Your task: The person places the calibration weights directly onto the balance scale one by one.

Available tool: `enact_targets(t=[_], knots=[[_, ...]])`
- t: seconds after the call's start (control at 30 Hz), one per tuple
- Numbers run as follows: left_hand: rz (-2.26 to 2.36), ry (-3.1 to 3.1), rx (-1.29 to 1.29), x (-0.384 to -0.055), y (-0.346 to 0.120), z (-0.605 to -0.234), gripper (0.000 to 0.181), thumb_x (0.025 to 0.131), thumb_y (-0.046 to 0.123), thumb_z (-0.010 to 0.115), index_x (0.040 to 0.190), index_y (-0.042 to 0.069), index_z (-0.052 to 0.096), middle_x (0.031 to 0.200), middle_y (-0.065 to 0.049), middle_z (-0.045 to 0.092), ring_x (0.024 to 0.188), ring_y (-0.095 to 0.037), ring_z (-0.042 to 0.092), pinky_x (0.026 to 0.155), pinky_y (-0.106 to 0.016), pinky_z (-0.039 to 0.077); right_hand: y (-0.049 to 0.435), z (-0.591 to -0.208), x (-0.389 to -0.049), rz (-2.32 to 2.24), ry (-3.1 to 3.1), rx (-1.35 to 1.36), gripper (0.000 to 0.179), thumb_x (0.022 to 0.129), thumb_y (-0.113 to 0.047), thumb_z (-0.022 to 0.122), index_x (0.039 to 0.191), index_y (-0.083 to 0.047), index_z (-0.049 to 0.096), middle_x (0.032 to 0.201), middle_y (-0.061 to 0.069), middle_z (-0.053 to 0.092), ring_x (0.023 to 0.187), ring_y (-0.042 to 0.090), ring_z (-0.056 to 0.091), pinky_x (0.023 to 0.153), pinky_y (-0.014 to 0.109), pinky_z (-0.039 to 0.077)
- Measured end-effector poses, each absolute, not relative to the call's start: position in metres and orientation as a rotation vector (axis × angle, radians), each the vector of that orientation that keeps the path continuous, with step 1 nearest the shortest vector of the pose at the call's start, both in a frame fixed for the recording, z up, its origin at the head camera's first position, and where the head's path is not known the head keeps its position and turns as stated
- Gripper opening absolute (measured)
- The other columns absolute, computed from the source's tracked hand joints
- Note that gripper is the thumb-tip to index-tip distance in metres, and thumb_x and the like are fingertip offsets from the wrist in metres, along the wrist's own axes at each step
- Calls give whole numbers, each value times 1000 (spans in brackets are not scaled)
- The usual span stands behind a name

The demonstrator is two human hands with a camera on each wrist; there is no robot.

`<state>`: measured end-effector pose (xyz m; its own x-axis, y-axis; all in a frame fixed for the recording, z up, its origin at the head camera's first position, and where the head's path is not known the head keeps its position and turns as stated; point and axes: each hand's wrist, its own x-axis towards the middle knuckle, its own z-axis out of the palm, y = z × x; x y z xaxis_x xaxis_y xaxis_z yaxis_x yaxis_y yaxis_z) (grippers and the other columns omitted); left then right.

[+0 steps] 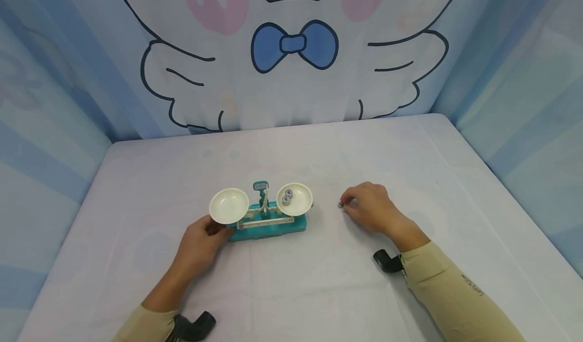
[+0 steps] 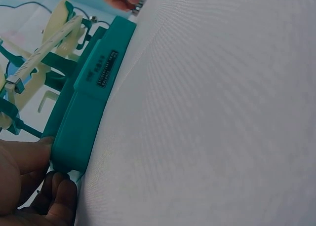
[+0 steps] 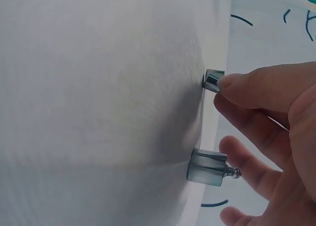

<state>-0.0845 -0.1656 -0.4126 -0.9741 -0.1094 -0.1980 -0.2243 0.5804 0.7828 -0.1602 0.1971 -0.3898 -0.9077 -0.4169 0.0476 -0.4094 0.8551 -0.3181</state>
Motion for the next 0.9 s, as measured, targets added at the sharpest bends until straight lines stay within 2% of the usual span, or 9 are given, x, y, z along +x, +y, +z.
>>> enact_targets(t=[0.33,0.9], knots=[[1359,2679,-273,-84,-166,-412,46,96,18,67,134,-5,56,123,-22,64,115,-35,60,95,-50,50,198,-389,-158,-498,2987,-644,7,88,-9,73,94,-11,74,92,-2,73,106,33,59,103,67,29],[1378,2660,-270,-84,-166,-412,46,96,18,67,134,-5,56,125,-21,64,116,-35,59,96,-50,50,198,-392,-157,-525,3003,-662,8,85,-7,74,91,-12,71,87,-4,71,97,29,60,100,65,34]])
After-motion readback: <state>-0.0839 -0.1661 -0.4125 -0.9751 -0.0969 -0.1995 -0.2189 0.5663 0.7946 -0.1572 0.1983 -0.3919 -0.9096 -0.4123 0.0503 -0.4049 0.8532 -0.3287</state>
